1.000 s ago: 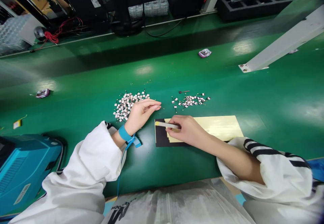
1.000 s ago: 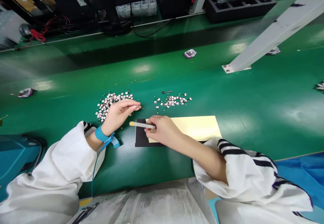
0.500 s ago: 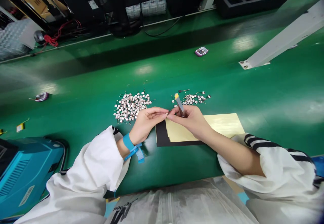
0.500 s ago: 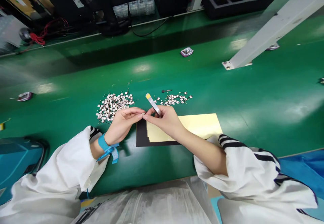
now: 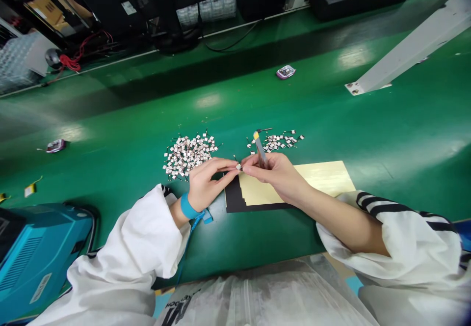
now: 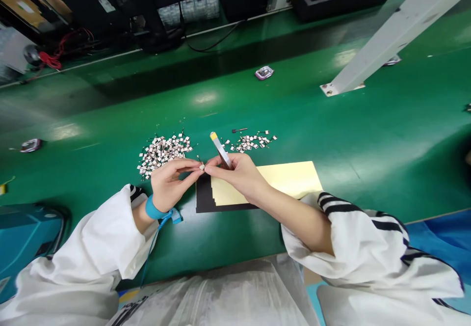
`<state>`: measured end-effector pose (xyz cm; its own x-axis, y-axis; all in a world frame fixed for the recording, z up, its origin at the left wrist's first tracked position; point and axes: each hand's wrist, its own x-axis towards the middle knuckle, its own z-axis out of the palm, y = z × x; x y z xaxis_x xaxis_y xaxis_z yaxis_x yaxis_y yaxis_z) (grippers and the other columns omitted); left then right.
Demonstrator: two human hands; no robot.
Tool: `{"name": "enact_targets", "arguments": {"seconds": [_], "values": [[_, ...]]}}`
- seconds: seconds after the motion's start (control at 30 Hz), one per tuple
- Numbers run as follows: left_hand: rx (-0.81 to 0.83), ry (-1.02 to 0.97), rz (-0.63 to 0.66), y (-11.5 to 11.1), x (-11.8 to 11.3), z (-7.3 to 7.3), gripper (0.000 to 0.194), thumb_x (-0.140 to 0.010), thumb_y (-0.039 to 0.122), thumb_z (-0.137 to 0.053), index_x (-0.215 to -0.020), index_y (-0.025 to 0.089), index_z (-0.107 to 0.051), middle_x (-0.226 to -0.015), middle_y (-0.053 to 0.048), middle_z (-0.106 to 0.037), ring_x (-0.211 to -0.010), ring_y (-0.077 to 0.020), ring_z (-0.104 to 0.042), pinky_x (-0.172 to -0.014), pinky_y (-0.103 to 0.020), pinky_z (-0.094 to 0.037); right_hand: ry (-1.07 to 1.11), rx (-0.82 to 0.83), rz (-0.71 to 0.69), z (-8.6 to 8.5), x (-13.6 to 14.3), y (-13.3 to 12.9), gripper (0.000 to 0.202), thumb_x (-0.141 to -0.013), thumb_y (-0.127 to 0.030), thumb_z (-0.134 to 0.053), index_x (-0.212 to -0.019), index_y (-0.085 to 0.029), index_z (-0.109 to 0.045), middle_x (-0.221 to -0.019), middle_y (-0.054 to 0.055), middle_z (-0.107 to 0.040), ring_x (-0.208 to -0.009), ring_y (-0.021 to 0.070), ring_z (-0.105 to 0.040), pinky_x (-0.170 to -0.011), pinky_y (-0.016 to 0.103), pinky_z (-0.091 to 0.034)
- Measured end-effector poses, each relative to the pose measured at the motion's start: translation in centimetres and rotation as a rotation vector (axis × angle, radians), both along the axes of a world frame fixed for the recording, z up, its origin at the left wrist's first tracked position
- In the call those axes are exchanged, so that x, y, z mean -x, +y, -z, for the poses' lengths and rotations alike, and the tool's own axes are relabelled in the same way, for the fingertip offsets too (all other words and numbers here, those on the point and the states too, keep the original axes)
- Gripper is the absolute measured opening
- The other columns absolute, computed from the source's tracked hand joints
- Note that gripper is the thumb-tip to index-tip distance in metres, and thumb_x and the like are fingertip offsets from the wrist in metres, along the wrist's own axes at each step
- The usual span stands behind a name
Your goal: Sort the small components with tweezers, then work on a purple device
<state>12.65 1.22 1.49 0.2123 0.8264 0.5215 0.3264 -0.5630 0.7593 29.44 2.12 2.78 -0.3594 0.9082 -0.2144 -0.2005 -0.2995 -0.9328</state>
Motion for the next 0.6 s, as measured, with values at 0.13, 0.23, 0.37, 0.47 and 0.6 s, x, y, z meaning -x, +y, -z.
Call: {"name": "enact_targets", "arguments": {"seconds": [0.13, 0.23, 0.37, 0.47, 0.6], "values": [[-0.076, 0.043, -0.014, 0.02, 0.07, 0.18, 0.018, -0.071, 0.012, -0.065, -0.086, 0.016, -0.057, -0.080, -0.002, -0.065, -0.076, -0.0108, -0.063, -0.070, -0.019, -0.055, 0.002, -0.064, -0.017, 0.29, -0.09, -0.01, 0.015, -0.065, -0.028, -0.071, -0.068, -0.016, -0.063, -0.075, 0.000, -0.061, -0.077, 0.0124, -0.055, -0.075, 0.024, -0.040], [-0.071, 0.016, 0.020, 0.09, 0.07, 0.42, 0.017, -0.071, 0.010, -0.064, -0.084, 0.016, -0.055, -0.081, -0.003, -0.065, -0.078, -0.0121, -0.063, -0.072, -0.023, -0.054, -0.021, -0.073, -0.020, 0.38, -0.08, -0.03, 0.016, -0.064, -0.029, -0.071, -0.068, -0.016, -0.063, -0.075, 0.000, -0.060, -0.076, 0.0126, -0.054, -0.074, 0.025, -0.040], [-0.089, -0.001, 0.045, 0.12, 0.02, 0.57, 0.018, -0.071, 0.007, -0.064, -0.082, 0.016, -0.053, -0.080, -0.003, -0.065, -0.079, -0.0126, -0.063, -0.074, -0.025, -0.054, -0.099, -0.081, 0.013, 0.37, 0.01, -0.04, 0.020, -0.061, -0.032, -0.072, -0.065, -0.015, -0.062, -0.072, 0.000, -0.059, -0.071, 0.0128, -0.053, -0.066, 0.025, -0.040], [-0.116, 0.021, 0.059, 0.06, -0.03, 0.46, 0.017, -0.071, 0.006, -0.063, -0.081, 0.016, -0.054, -0.081, -0.002, -0.065, -0.080, -0.0125, -0.063, -0.074, -0.025, -0.054, -0.136, -0.078, 0.042, 0.40, 0.08, 0.05, 0.024, -0.058, -0.034, -0.074, -0.062, -0.014, -0.061, -0.070, 0.001, -0.059, -0.068, 0.0132, -0.052, -0.061, 0.024, -0.039], [-0.098, 0.013, 0.089, 0.00, -0.06, 0.41, 0.014, -0.072, 0.007, -0.062, -0.079, 0.016, -0.054, -0.081, -0.003, -0.066, -0.080, -0.0133, -0.063, -0.073, -0.025, -0.054, -0.056, -0.037, 0.026, 0.51, 0.07, 0.21, 0.026, -0.052, -0.029, -0.077, -0.055, -0.013, -0.057, -0.063, 0.001, -0.059, -0.062, 0.0116, -0.053, -0.060, 0.024, -0.040]]}}
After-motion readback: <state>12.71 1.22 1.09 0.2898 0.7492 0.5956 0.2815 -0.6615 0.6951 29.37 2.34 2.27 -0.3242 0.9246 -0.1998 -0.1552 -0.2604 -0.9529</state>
